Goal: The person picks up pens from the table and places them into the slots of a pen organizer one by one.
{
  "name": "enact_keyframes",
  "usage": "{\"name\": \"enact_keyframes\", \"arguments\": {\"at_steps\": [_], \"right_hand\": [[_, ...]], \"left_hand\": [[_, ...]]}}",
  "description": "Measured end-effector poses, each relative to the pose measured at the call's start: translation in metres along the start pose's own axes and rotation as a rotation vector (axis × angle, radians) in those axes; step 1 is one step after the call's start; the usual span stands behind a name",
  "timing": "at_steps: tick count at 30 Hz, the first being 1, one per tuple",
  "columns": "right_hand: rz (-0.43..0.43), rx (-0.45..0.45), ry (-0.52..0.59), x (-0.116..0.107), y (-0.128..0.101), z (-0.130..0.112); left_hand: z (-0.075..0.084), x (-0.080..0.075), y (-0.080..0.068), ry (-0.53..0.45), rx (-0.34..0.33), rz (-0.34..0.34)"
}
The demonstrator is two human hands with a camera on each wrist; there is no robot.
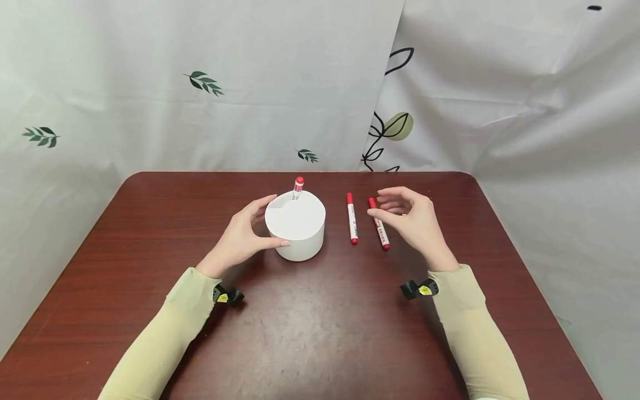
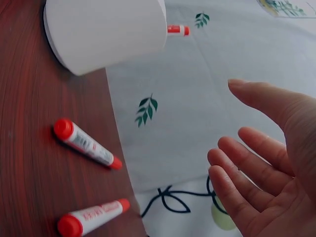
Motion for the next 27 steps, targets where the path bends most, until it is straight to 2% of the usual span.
{"name": "enact_keyframes", "arguments": {"at_steps": [8, 15, 27], "right_hand": [[0.062, 0.019, -0.023, -0.019, -0.002, 0.011], [0.102, 0.081, -0.091, -0.034, -0.003, 0.027], [0.034, 0.161, -0.333, -0.042, -0.003, 0.070]], "left_hand": [[0.000, 0.001, 0.000, -0.029, 0.007, 0.010], [-0.002, 0.001, -0.001, -0.040, -0.006, 0.010], [-0.002, 0.001, 0.001, -0.034, 0.004, 0.007]]}}
Point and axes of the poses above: each hand's wrist, its own y-axis towards the middle knuckle, its own x-axis out of the palm, z = x × y, the point moved 1 cm from there along y, towards the middle knuckle, and after that the axes turned 4 degrees about -x, right-handed, at the moved point
